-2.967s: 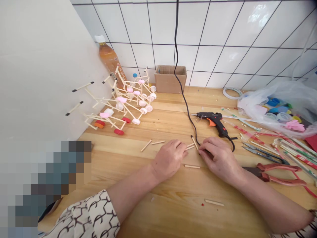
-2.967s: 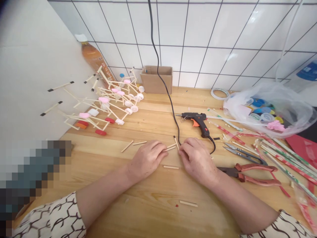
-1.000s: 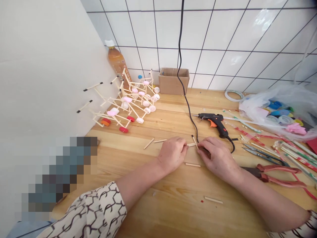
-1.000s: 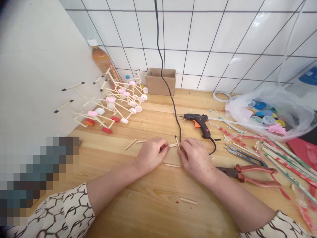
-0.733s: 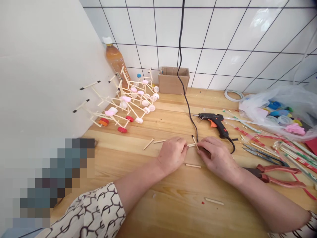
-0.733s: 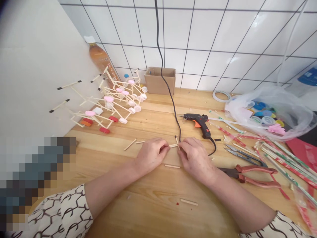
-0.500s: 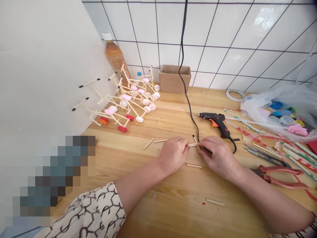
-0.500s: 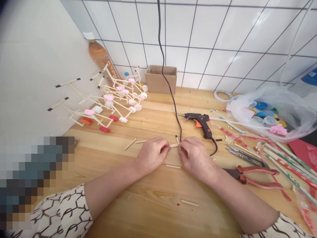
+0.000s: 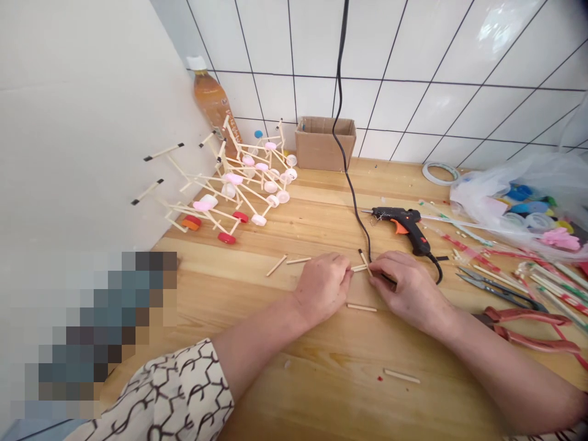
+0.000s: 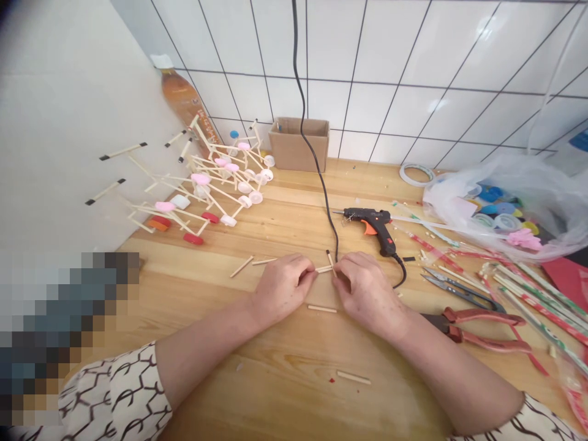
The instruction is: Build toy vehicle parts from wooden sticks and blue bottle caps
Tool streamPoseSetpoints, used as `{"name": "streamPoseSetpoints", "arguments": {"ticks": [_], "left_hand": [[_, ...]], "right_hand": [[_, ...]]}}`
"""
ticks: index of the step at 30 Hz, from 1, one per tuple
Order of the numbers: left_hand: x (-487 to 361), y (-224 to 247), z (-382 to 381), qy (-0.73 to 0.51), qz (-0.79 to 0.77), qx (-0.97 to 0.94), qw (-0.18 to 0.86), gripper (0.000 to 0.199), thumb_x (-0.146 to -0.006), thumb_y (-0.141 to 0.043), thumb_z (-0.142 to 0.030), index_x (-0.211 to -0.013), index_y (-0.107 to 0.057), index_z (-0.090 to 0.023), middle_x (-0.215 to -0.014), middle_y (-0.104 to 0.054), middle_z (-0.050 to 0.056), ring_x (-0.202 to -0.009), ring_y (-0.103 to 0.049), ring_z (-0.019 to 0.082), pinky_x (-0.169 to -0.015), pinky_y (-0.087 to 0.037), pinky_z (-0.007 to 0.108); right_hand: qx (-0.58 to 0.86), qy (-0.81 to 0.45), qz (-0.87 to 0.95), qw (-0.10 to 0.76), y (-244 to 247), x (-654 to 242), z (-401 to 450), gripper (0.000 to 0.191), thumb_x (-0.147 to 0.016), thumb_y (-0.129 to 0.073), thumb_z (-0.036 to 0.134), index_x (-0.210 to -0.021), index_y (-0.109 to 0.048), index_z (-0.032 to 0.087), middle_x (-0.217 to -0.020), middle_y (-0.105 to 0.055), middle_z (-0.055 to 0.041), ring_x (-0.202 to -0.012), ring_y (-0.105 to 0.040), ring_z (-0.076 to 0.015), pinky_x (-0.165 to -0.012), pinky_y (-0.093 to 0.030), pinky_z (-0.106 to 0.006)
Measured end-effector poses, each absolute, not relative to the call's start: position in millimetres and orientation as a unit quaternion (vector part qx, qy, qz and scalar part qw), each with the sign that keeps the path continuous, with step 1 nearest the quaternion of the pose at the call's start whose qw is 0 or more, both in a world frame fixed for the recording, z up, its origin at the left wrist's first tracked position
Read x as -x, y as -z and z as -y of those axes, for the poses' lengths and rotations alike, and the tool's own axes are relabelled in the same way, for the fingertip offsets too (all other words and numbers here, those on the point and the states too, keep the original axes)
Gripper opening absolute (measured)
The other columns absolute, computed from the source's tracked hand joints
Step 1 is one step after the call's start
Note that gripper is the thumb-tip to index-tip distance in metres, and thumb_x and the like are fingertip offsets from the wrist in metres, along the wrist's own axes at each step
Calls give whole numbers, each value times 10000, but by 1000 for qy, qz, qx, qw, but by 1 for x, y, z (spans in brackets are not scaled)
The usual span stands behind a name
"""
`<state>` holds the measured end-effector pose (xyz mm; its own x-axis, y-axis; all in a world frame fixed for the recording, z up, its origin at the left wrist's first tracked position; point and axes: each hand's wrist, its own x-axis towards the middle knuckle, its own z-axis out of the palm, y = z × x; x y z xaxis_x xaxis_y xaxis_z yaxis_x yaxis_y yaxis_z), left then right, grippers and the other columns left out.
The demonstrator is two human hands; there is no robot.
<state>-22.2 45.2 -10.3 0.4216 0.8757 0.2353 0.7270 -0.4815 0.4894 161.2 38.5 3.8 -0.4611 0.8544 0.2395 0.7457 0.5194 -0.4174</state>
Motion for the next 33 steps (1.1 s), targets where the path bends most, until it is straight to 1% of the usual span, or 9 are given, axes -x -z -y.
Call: {"name": "streamPoseSetpoints", "arguments": {"ticks": [6, 16, 21, 28, 33], "left_hand": [[22, 11, -45, -234, -483, -828, 160, 114, -808, -542, -157, -702, -578, -172, -693, -632, 19, -668, -589, 160, -619, -433, 261], [22, 10, -45, -224, -491, -826, 161, 110, -815, -536, -164, -717, -585, -176, -713, -642, 23, -691, -596, 164, -640, -448, 265], [22, 9, -44, -222, -492, -825, 166, 117, -820, -530, -166, -716, -582, -179, -716, -639, 24, -697, -597, 164, -645, -450, 268], [22, 7, -45, -218, -496, -823, 171, 113, -819, -531, -170, -716, -578, -176, -721, -640, 26, -700, -597, 169, -637, -447, 272], [22, 8, -45, -219, -492, -822, 186, 107, -823, -528, -172, -727, -576, -180, -736, -643, 26, -714, -601, 168, -654, -456, 275]], "right_hand": [[479, -110, 847, 201, -2, -163, -38, 112, -791, -541, 121, -831, -641, 152, -782, -636, -88, -760, -575, -222, -704, -461, -360], [473, -87, 854, 197, -2, -164, -36, 164, -813, -532, 151, -913, -663, 148, -834, -641, -103, -797, -579, -236, -722, -474, -381], [473, -72, 857, 192, -3, -163, -36, 161, -823, -536, 186, -902, -673, 154, -842, -636, -108, -787, -578, -238, -708, -464, -383], [461, -65, 862, 199, -2, -161, -35, 182, -836, -499, 136, -851, -679, 149, -812, -625, -103, -767, -553, -224, -684, -453, -363], [458, -30, 867, 194, -2, -158, -32, 213, -859, -464, 146, -872, -676, 148, -806, -626, -111, -769, -550, -233, -692, -448, -375]]}}
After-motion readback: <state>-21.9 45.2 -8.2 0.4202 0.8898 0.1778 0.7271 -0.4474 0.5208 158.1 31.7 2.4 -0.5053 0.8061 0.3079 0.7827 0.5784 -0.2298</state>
